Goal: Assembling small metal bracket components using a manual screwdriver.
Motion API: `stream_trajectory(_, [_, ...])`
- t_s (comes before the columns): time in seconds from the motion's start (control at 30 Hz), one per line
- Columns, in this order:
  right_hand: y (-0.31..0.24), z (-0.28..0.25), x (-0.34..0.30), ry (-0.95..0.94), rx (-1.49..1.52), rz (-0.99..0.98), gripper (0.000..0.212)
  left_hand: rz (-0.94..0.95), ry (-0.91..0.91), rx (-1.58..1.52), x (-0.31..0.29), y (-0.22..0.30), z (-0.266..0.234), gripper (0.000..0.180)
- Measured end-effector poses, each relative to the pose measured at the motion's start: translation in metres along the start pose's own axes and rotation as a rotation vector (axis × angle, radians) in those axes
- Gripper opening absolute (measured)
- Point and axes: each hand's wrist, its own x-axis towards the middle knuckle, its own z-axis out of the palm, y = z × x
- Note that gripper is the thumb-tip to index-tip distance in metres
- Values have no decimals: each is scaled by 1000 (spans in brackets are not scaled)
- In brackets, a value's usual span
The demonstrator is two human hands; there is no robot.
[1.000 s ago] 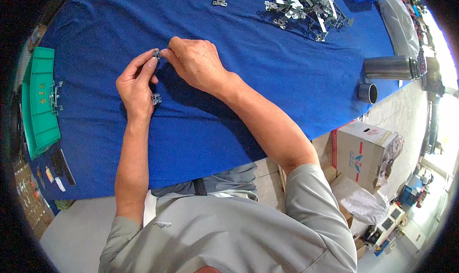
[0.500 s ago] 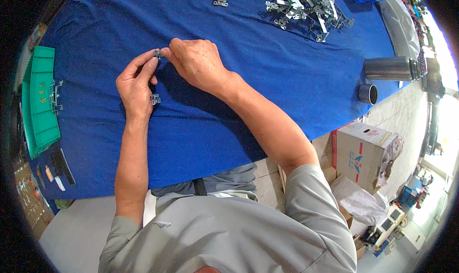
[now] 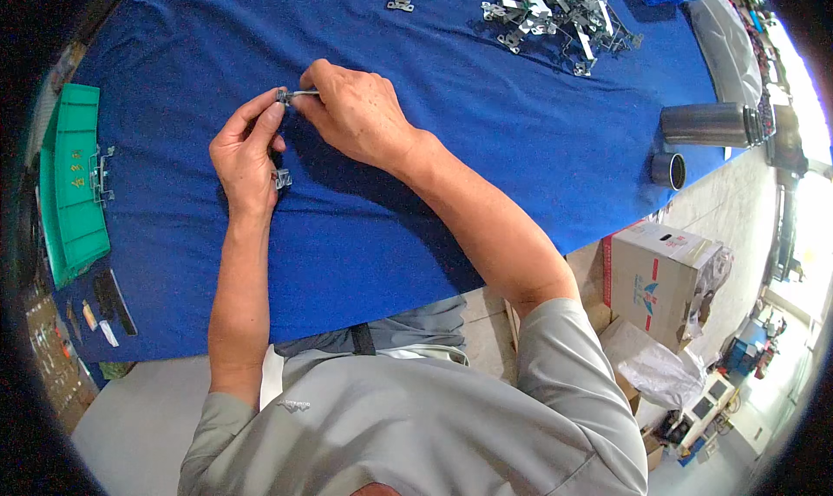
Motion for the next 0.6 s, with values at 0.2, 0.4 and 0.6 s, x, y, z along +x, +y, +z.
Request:
stream_trajectory(0.2, [4, -4, -2, -146, -158, -9, 31, 13, -26, 2, -1, 2, 1, 17])
stream_trajectory(0.4, [4, -5, 0, -136, -111, 28, 28, 48, -42, 3, 0, 4, 3, 18])
stream_trajectory(0.6, [-3, -9, 1, -123, -12, 99, 22, 44, -39, 11, 0, 1, 1, 18])
